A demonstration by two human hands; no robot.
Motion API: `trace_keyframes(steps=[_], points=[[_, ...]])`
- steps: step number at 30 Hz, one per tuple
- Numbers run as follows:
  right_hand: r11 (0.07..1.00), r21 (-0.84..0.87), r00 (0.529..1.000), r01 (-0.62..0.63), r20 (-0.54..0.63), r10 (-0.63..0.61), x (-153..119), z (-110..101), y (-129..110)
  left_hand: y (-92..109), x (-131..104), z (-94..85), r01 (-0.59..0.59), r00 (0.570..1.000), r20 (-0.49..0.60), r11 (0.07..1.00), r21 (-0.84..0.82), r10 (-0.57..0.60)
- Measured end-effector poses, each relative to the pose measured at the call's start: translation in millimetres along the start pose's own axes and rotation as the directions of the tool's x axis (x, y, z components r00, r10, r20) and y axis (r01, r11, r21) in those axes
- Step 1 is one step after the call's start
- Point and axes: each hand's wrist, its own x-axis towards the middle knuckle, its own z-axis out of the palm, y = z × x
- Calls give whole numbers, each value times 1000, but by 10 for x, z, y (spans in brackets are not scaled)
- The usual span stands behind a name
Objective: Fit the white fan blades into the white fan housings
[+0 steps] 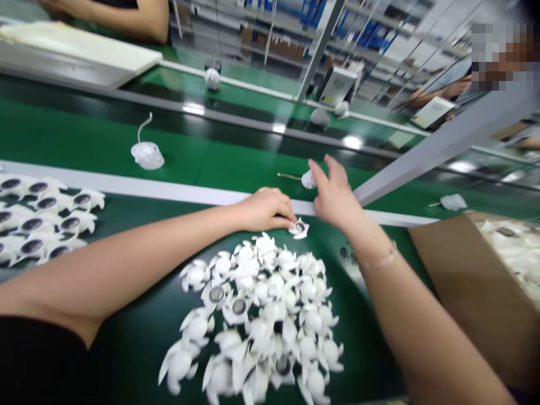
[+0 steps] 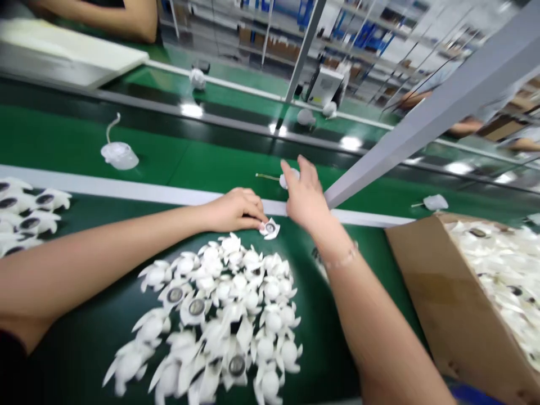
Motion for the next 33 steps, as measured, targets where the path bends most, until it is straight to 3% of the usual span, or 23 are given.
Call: trace_keyframes(steps=[3,5,7,9,12,15,18,21,24,27,30,33], points=[[991,-132,971,25,237,7,328,133,56,-28,-18,22,-25,999,-28,1000,-5,25],[988,-157,948,12,315,38,403,124,88,-29,-34,25,-21,999,-44,1000,-23,20],[985,-174,961,-9,270,56,318,8,73,-15,-47,17,-19,999,-50,999,-38,17],[989,-136,990,-58,118,74,82,-153,6,4,-49,2,-20,998,-58,998,-57,17],[967,184,976,-177,-97,197,-405,-307,-124,27,-26,-30,-16,997,-81,989,-144,5],[806,570,962,-158,-96,256,-781,-293,-217,44,6,-66,53,989,-123,965,-258,-87],[680,728,976,-88,-72,204,-905,-224,-263,57,24,-88,120,966,-176,933,-340,-189],[738,674,995,30,-88,40,-882,-197,-272,71,23,-87,151,950,-197,908,-392,-243],[830,536,988,154,-90,-126,-856,-194,-254,88,18,-75,147,963,-148,901,-408,-224],[868,458,982,189,-110,-156,-859,-184,-247,102,30,-79,190,968,-71,886,-422,-241],[878,439,981,190,-111,-157,-866,-172,-290,103,57,-117,290,945,11,821,-492,-328],[884,439,987,162,-88,-137,-865,-158,-342,93,73,-171,332,938,106,762,-555,-331]])
